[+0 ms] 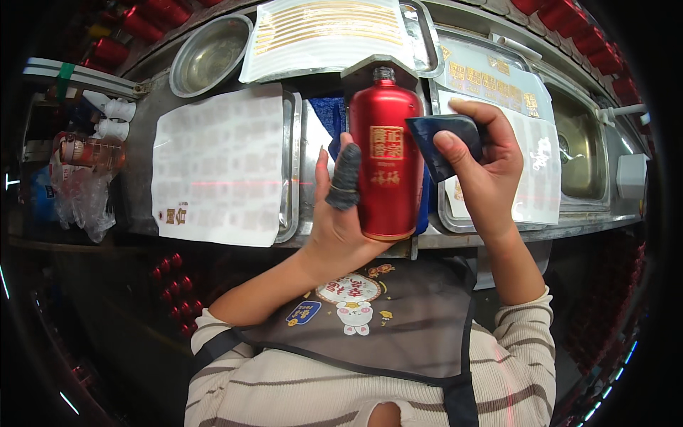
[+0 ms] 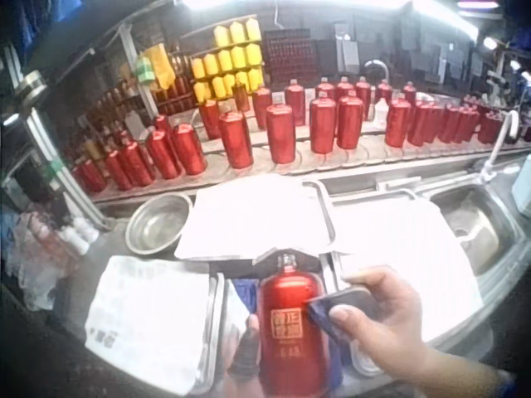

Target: The person applies gold stickers to red cylindrical cans. They peel each sticker from a sheet, align it on the can, and smooth it with a blue cloth. The person handles multiple cans one at a time and places finished cans on a nearby rack.

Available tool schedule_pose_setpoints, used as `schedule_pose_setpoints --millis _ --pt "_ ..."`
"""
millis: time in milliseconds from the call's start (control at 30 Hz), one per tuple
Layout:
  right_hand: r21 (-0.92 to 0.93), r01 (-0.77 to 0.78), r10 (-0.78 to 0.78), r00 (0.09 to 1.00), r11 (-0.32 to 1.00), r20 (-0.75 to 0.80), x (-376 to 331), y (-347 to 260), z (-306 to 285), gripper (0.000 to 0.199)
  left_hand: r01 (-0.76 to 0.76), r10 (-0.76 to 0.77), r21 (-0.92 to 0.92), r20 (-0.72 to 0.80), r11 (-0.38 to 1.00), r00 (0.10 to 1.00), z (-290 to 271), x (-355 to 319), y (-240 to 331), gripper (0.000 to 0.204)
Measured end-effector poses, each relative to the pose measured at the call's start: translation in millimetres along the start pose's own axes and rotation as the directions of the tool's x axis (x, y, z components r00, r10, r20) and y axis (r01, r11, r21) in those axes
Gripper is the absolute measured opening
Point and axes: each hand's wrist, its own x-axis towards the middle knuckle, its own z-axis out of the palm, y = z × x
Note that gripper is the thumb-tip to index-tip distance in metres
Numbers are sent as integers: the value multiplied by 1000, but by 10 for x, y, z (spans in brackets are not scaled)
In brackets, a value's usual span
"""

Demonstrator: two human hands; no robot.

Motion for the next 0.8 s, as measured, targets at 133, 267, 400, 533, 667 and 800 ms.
schedule_pose_setpoints --millis 133,267,400,533,667,800 --pt "269 -458 440 889 847 128 38 266 -389 12 121 -81 -377 121 918 989 -148 -8 -54 126" --pt "-5 -445 443 888 895 123 -225 196 -250 11 -91 93 95 -9 991 996 -171 -108 -40 128" --pt "130 -386 346 904 913 252 -411 262 -40 36 -303 321 307 -11 902 947 -31 -17 5 134" --pt "63 -342 323 923 938 207 -451 167 37 43 -249 264 192 -56 949 963 11 -78 -218 135" --pt "-109 -210 225 964 971 140 -454 217 46 51 -264 283 169 -100 949 954 47 -79 -371 134" --pt "-51 -282 286 945 958 157 -453 228 -94 47 -271 276 154 -16 950 961 -37 -72 -311 136"
